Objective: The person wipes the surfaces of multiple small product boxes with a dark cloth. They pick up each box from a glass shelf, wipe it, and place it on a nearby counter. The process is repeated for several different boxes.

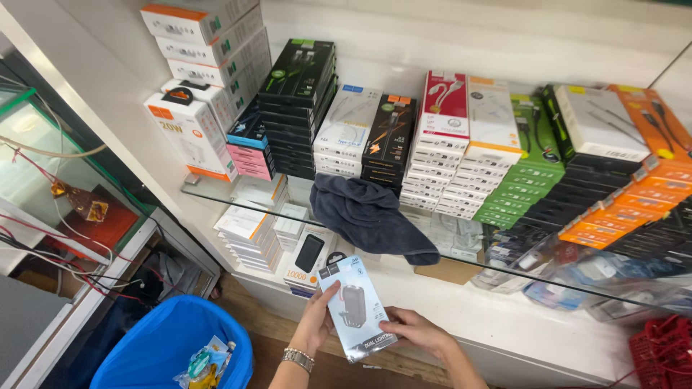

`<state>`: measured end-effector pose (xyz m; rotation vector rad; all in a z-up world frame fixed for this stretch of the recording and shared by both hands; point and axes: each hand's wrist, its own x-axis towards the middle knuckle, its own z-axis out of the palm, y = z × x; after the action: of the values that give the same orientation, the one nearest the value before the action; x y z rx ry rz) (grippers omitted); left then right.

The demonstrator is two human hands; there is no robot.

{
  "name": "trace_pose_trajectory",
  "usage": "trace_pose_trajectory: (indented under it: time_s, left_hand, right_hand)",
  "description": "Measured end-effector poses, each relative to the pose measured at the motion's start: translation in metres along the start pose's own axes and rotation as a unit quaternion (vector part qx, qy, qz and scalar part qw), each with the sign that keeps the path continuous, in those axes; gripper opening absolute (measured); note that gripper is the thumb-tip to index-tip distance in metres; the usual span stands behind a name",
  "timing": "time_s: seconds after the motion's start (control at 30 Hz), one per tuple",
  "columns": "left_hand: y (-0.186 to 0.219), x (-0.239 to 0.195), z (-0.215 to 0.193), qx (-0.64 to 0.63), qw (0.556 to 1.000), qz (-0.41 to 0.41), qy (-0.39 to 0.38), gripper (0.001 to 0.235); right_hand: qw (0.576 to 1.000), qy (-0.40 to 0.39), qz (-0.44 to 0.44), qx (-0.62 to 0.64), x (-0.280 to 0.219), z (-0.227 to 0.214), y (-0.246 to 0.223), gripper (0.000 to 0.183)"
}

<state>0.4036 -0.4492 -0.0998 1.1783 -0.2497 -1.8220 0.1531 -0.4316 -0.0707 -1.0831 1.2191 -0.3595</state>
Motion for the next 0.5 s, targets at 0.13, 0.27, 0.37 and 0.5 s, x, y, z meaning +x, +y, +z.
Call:
trace_pose_trajectory:
  time_s: [0.13, 0.27, 0.37, 0.5]
  left_hand:
    - [0.029, -0.046, 0.014, 0.081, 0.992, 0.092, 0.01, 0.038]
    - [0.045, -0.086, 0.017, 0.11, 0.976, 0.186, -0.012, 0.032]
    - [0.061, -0.116, 0.012, 0.176, 0.951, 0.255, -0.005, 0.033]
    - [0.066, -0.142, 0.004, 0.245, 0.912, 0.326, 0.046, 0.041]
  right_hand:
    - [0.92, 0.142, -0.131, -0.341, -0.032, 0.018, -0.106, 0.041]
    - [0.621, 0.39, -0.532, -0.423, -0.031, 0.034, -0.197, 0.049]
    - [0.599, 0.389, -0.451, -0.535, -0.028, 0.038, -0.221, 0.079]
    - [0.85, 0.306, -0.33, -0.273, -0.026, 0.048, -0.202, 0.047]
